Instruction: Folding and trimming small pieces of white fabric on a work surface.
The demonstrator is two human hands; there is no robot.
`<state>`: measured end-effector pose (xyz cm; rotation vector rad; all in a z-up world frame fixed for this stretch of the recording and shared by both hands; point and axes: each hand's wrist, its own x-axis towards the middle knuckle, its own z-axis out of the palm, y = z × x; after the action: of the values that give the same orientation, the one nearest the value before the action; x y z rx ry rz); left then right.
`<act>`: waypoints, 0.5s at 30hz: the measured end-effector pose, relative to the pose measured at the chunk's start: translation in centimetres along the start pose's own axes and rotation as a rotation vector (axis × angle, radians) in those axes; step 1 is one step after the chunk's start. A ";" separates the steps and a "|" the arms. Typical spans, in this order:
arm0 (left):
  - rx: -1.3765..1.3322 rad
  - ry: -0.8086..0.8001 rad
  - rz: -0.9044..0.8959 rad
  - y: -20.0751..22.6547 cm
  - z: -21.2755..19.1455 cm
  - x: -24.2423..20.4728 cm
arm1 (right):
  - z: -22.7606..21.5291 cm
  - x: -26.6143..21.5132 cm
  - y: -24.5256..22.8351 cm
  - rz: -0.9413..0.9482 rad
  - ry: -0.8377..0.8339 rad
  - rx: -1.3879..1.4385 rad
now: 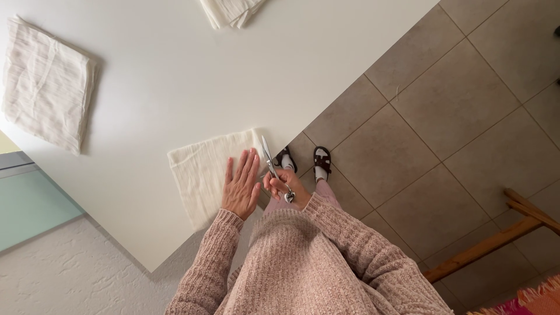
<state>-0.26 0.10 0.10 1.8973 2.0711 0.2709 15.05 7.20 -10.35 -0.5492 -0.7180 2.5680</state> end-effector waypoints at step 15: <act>-0.029 0.035 0.001 -0.1 -0.2 -0.1 | -0.4 1.1 -3.2 0.122 0.107 -0.197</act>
<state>-0.37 0.04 0.25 1.8900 2.0770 0.3344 15.20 10.37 -9.15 -0.8100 -0.9313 2.5708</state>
